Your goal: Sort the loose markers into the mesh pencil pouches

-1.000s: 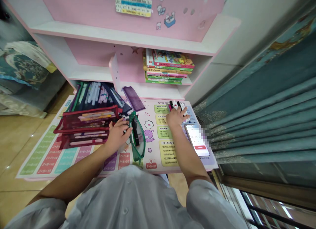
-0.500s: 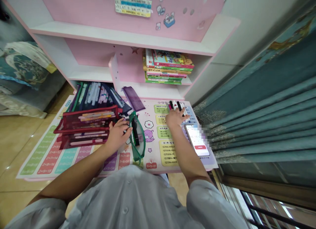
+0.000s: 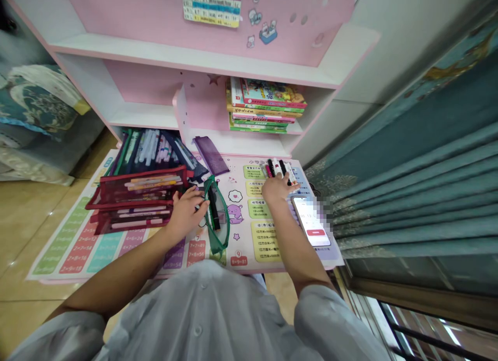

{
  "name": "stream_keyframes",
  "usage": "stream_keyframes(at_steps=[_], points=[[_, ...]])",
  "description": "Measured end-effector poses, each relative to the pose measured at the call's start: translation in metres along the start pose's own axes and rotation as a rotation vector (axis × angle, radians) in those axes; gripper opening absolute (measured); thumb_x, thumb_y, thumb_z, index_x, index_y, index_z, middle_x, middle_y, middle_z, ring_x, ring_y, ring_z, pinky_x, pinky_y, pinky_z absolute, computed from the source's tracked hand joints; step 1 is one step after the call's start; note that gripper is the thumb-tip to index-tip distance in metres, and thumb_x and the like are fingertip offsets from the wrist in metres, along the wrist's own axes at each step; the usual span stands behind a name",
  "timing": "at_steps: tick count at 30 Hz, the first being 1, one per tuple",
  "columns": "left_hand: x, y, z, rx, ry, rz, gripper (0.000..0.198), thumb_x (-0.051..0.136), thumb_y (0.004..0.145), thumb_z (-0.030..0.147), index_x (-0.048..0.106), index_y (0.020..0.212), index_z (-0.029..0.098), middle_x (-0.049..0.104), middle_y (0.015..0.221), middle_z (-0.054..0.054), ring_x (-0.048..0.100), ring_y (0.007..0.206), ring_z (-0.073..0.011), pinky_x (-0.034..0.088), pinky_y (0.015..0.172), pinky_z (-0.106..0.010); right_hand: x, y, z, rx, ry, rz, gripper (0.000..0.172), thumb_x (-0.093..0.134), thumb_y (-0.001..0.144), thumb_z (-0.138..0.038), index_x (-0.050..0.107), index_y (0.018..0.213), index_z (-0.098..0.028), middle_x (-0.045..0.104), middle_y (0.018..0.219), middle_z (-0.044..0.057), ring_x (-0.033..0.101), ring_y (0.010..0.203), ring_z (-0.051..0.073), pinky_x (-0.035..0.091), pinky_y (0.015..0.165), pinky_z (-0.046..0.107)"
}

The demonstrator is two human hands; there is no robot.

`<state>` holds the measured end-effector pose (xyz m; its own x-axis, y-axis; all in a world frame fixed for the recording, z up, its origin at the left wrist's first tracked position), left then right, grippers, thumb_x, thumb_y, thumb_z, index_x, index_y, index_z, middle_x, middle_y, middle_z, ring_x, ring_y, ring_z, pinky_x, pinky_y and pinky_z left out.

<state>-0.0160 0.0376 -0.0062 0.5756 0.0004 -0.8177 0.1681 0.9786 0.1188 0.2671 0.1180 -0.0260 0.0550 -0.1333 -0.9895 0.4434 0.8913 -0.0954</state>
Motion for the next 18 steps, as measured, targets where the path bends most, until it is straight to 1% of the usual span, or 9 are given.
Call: stream_keyframes(at_steps=[2,4,6,8,13,18], points=[[0.0,-0.0001,-0.0004,0.0,0.002,0.003,0.027,0.054,0.092,0.032,0.069,0.072,0.021,0.071,0.123,-0.005,0.049,0.136,-0.0299,0.019,0.114,-0.069,0.0005,-0.0022,0.0,-0.007,0.016,0.026,0.046,0.039,0.086,-0.015,0.068,0.121,-0.021,0.043,0.153,0.01,0.016,0.151,0.034,0.02,0.111,0.074],[-0.0004,-0.0003,-0.0004,-0.004,0.003,-0.002,0.027,0.054,0.092,0.031,0.069,0.072,0.022,0.071,0.124,-0.005,0.049,0.136,-0.0298,0.019,0.114,-0.068,-0.0007,-0.0034,0.0008,-0.01,0.034,0.081,0.045,0.04,0.086,-0.016,0.069,0.121,-0.02,0.043,0.152,0.011,0.014,0.151,0.036,0.021,0.111,0.075],[-0.0012,-0.0004,0.0003,-0.004,0.005,-0.005,0.028,0.053,0.092,0.031,0.069,0.071,0.022,0.072,0.123,-0.006,0.049,0.136,-0.0296,0.02,0.114,-0.068,-0.002,-0.0033,0.0026,0.003,0.042,0.129,0.045,0.04,0.086,-0.017,0.069,0.121,-0.017,0.04,0.155,0.011,0.01,0.151,0.037,0.021,0.111,0.074],[-0.0021,-0.0005,0.0012,-0.005,0.008,-0.009,0.028,0.053,0.092,0.031,0.069,0.071,0.022,0.072,0.123,-0.006,0.049,0.136,-0.0293,0.019,0.114,-0.068,-0.0021,-0.0019,0.0047,0.021,0.042,0.146,0.045,0.04,0.086,-0.017,0.069,0.121,-0.015,0.036,0.157,0.011,0.008,0.151,0.038,0.021,0.111,0.074],[-0.0033,-0.0001,0.0025,-0.014,0.005,-0.021,0.028,0.053,0.091,0.03,0.07,0.071,0.023,0.071,0.124,-0.005,0.049,0.136,-0.0296,0.019,0.114,-0.068,0.0022,0.0015,0.0055,-0.001,0.026,0.114,0.044,0.041,0.086,-0.017,0.07,0.119,-0.019,0.04,0.155,0.01,0.01,0.15,0.037,0.019,0.11,0.076],[-0.0043,-0.0001,0.0035,-0.013,0.007,-0.014,0.028,0.053,0.092,0.03,0.069,0.071,0.022,0.071,0.123,-0.005,0.049,0.136,-0.0303,0.019,0.114,-0.068,0.0034,0.0042,0.0049,0.007,0.017,0.106,0.045,0.04,0.085,-0.017,0.07,0.119,-0.018,0.04,0.155,0.011,0.008,0.151,0.037,0.018,0.111,0.076]])
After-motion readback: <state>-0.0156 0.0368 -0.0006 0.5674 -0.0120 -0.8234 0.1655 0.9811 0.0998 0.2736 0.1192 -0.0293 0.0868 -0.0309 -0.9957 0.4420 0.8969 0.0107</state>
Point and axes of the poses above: each hand's wrist, its own y-axis towards the middle knuckle, its own x-axis out of the palm, z = x × y, the point moved 4 cm from there along y, towards the middle knuckle
